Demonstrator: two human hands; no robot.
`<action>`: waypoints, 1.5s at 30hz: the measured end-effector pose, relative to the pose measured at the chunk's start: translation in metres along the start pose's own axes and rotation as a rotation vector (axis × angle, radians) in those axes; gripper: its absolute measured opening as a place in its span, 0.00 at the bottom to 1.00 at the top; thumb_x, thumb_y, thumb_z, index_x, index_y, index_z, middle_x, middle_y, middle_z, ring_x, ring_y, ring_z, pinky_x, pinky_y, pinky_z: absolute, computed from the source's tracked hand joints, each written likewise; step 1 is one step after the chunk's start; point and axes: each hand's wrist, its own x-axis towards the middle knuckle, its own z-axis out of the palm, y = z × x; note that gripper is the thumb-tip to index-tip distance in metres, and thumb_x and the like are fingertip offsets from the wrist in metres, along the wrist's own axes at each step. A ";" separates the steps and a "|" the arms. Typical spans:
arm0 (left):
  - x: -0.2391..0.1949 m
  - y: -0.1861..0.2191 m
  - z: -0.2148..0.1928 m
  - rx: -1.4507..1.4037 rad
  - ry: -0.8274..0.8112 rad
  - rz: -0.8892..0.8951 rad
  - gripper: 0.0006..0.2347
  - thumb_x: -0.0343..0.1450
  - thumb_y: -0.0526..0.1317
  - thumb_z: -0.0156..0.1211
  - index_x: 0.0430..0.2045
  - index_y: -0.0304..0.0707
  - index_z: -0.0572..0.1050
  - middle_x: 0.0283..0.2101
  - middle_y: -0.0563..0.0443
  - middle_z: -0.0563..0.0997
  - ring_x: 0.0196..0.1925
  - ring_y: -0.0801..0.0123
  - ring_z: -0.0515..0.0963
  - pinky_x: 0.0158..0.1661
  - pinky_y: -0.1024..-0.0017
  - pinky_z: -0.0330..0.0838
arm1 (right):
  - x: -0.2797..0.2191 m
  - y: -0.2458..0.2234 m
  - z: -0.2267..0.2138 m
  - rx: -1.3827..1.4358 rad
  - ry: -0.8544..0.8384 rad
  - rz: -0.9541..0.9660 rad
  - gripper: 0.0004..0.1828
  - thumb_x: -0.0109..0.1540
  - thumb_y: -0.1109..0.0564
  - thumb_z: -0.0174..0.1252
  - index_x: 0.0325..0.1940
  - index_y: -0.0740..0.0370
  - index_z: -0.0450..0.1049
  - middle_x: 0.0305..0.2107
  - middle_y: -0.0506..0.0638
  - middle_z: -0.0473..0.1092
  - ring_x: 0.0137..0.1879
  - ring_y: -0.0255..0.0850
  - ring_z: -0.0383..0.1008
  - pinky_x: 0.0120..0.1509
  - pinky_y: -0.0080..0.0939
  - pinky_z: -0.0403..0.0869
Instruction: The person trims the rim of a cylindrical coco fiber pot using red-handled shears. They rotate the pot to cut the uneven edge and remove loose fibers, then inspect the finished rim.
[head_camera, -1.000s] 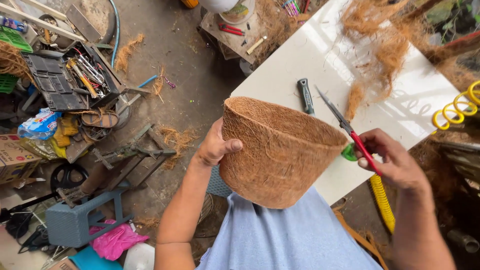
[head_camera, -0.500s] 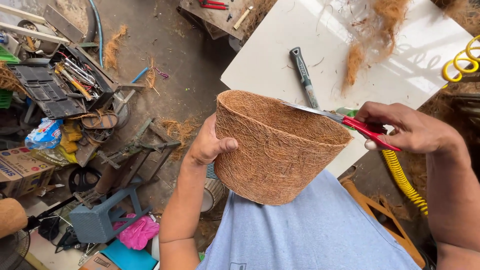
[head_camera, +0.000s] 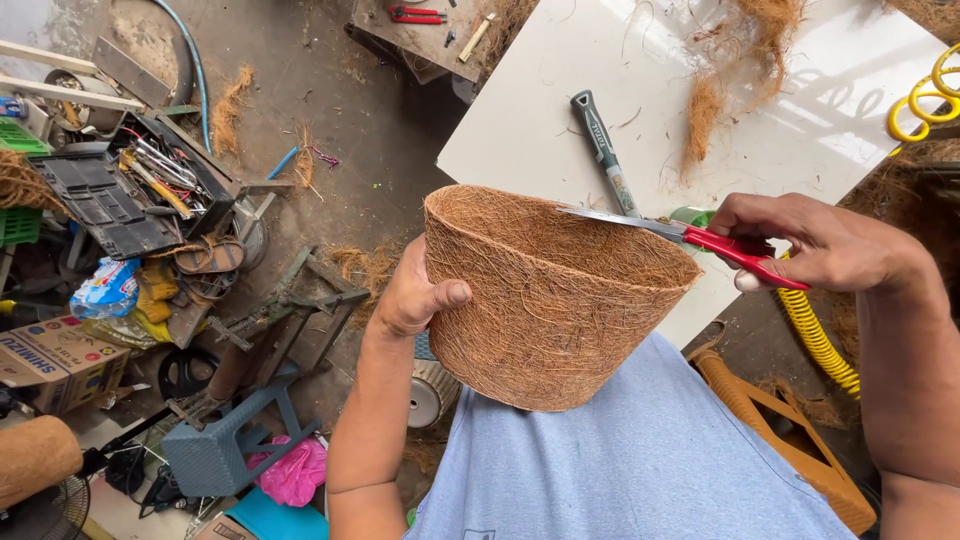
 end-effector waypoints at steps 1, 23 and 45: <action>0.001 0.000 0.000 0.000 -0.004 -0.002 0.35 0.63 0.53 0.72 0.59 0.32 0.64 0.59 0.42 0.72 0.63 0.52 0.72 0.64 0.53 0.68 | 0.000 0.002 0.000 0.002 0.003 0.001 0.18 0.51 0.46 0.68 0.36 0.59 0.75 0.21 0.47 0.70 0.28 0.38 0.65 0.33 0.39 0.65; 0.010 0.000 -0.002 -0.018 0.006 -0.009 0.34 0.64 0.52 0.71 0.59 0.31 0.64 0.58 0.42 0.73 0.62 0.52 0.73 0.62 0.53 0.70 | 0.005 0.004 -0.004 -0.010 0.042 0.057 0.21 0.51 0.45 0.65 0.41 0.59 0.76 0.24 0.46 0.71 0.32 0.37 0.67 0.38 0.38 0.68; 0.009 -0.001 0.003 0.035 -0.003 0.005 0.33 0.65 0.52 0.70 0.58 0.30 0.65 0.57 0.42 0.74 0.61 0.53 0.74 0.62 0.54 0.71 | -0.006 -0.001 -0.002 -0.029 0.039 0.056 0.17 0.50 0.46 0.68 0.32 0.59 0.76 0.19 0.46 0.69 0.27 0.37 0.65 0.32 0.38 0.65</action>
